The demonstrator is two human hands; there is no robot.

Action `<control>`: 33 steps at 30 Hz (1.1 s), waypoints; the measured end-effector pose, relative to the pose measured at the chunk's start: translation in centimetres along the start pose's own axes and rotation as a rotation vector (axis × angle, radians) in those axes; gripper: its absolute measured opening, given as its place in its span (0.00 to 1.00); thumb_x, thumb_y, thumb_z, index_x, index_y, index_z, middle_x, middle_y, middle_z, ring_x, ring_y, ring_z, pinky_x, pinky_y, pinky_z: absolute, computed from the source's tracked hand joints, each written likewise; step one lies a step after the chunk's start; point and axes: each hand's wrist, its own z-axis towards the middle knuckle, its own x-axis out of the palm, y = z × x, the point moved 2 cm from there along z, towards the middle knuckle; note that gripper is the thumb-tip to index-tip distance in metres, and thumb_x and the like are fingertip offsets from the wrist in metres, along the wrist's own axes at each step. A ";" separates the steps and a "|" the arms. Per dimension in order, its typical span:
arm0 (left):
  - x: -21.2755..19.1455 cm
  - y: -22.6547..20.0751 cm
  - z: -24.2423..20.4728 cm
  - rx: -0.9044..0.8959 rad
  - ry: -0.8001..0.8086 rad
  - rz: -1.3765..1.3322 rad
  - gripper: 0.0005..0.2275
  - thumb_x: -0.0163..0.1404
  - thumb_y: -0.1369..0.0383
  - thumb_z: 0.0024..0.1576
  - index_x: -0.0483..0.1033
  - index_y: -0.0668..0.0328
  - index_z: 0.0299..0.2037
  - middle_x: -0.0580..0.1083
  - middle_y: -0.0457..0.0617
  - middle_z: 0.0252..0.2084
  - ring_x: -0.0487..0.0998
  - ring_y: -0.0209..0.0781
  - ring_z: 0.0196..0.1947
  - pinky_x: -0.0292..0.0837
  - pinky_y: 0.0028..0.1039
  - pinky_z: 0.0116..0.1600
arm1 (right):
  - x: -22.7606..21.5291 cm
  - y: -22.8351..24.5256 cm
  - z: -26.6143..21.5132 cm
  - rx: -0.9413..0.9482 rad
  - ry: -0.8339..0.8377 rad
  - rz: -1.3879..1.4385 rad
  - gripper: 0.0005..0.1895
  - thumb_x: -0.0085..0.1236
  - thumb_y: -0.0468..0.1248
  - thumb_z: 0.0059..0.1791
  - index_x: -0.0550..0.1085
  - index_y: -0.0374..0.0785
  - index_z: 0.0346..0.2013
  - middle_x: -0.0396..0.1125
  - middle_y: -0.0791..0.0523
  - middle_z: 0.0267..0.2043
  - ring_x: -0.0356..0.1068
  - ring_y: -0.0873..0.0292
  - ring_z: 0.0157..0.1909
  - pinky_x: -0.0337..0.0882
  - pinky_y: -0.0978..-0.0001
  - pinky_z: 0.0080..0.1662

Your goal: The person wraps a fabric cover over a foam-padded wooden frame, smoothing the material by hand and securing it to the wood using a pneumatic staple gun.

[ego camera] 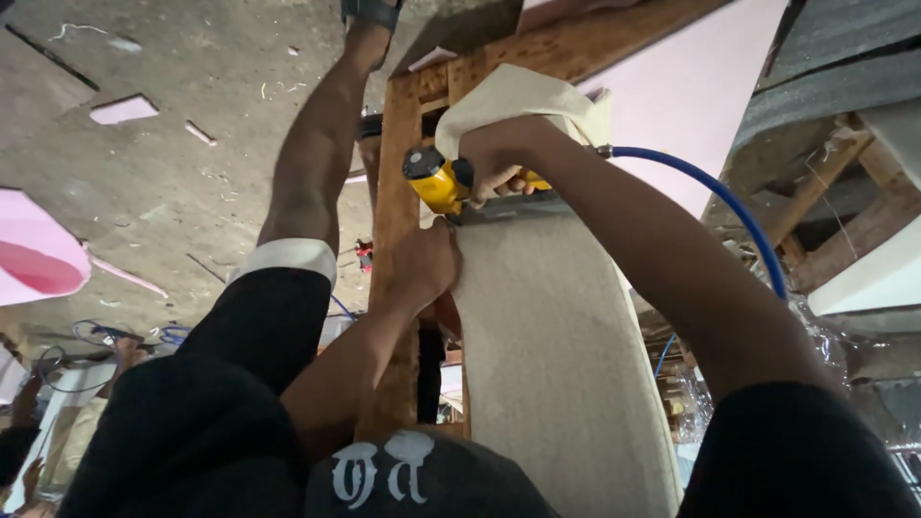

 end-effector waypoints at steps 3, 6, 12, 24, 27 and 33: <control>-0.4 -0.6 -0.1 0.009 -0.046 -0.062 0.12 0.42 0.65 0.60 0.73 0.65 0.47 0.79 0.63 0.35 0.80 0.64 0.40 0.73 0.53 0.46 | 0.9 -1.6 0.7 -0.037 0.002 0.015 0.16 0.69 0.41 0.43 0.74 0.32 0.22 0.65 0.52 0.20 0.65 0.56 0.21 0.72 0.60 0.27; -0.7 -0.6 0.7 0.028 -0.086 -0.057 0.11 0.42 0.65 0.61 0.74 0.63 0.45 0.79 0.63 0.34 0.81 0.65 0.38 0.73 0.53 0.45 | 2.1 -4.0 -0.8 -0.248 -0.300 -0.032 0.15 0.68 0.43 0.43 0.76 0.33 0.26 0.69 0.48 0.25 0.69 0.48 0.27 0.71 0.53 0.32; -0.4 -1.1 -0.6 0.072 -0.096 -0.077 0.12 0.38 0.63 0.67 0.71 0.63 0.47 0.79 0.64 0.31 0.80 0.66 0.35 0.72 0.54 0.45 | 8.0 -13.4 -6.5 -0.023 -1.326 0.249 0.27 0.60 0.42 0.53 0.65 0.31 0.62 0.73 0.39 0.40 0.73 0.35 0.42 0.72 0.43 0.43; -2.9 -5.2 -4.9 -0.199 -0.119 -0.317 0.23 0.51 0.51 0.58 0.72 0.66 0.50 0.79 0.63 0.44 0.80 0.60 0.46 0.73 0.44 0.51 | 22.2 -27.7 7.1 0.270 -1.169 0.278 0.30 0.55 0.57 0.54 0.69 0.45 0.65 0.70 0.39 0.56 0.70 0.36 0.55 0.66 0.42 0.58; -4.5 -8.5 -8.2 -0.316 -0.034 -0.316 0.24 0.51 0.52 0.56 0.73 0.65 0.54 0.79 0.61 0.47 0.82 0.57 0.48 0.73 0.41 0.53 | 24.5 -25.3 3.4 0.264 -1.214 0.455 0.31 0.46 0.61 0.58 0.67 0.49 0.70 0.59 0.36 0.70 0.58 0.38 0.71 0.57 0.45 0.68; -3.0 -8.1 -10.9 -0.257 -0.112 -0.035 0.21 0.46 0.57 0.63 0.69 0.67 0.58 0.77 0.68 0.49 0.78 0.65 0.51 0.71 0.46 0.57 | 26.6 -18.7 -5.4 -0.266 -0.899 0.978 0.39 0.28 0.63 0.55 0.50 0.48 0.76 0.35 0.53 0.82 0.32 0.52 0.82 0.37 0.56 0.76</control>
